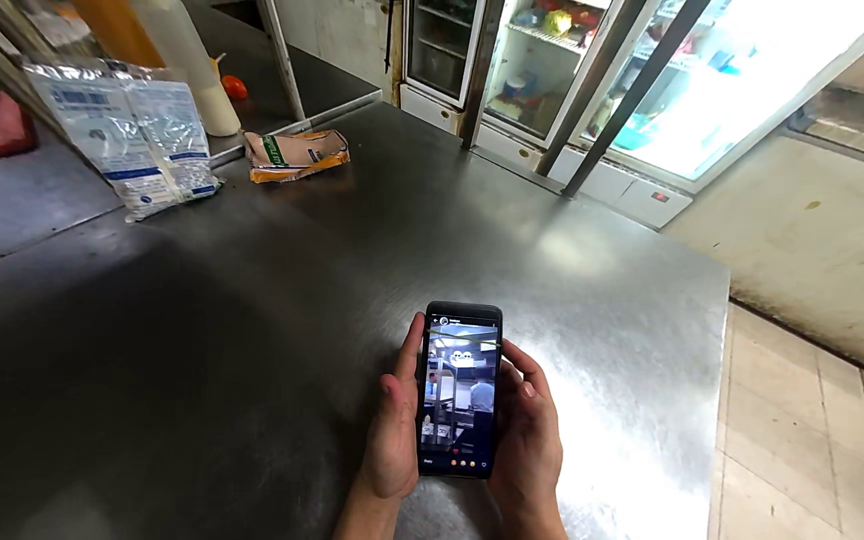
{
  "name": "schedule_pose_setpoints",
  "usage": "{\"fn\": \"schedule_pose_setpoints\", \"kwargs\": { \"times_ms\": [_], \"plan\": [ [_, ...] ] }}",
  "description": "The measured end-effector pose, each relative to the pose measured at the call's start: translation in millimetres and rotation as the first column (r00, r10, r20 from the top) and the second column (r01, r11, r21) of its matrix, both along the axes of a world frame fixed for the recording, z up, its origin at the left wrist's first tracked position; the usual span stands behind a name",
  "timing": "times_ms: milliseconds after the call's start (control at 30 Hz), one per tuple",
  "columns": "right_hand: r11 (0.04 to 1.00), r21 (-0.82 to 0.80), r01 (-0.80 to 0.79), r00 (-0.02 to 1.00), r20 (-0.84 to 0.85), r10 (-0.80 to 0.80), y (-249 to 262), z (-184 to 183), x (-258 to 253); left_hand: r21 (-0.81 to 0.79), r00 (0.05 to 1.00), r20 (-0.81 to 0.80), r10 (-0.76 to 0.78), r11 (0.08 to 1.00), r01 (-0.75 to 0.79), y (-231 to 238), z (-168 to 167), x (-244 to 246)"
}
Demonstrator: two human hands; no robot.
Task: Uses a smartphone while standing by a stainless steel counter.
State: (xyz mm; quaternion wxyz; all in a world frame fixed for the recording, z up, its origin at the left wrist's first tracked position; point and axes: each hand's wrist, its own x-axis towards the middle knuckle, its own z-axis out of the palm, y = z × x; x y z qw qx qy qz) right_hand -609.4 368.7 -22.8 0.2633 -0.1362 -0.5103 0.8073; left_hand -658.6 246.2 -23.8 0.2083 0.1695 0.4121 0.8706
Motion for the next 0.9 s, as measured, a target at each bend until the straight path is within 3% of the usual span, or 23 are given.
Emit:
{"fn": "schedule_pose_setpoints", "kwargs": {
  "times_ms": [900],
  "plan": [
    [0.999,-0.032,0.002,1.000,0.011,-0.001,-0.8,1.3,0.3,-0.027,1.000,-0.018,0.009,1.000,-0.009,-0.4,-0.2,0.8]
  ]
}}
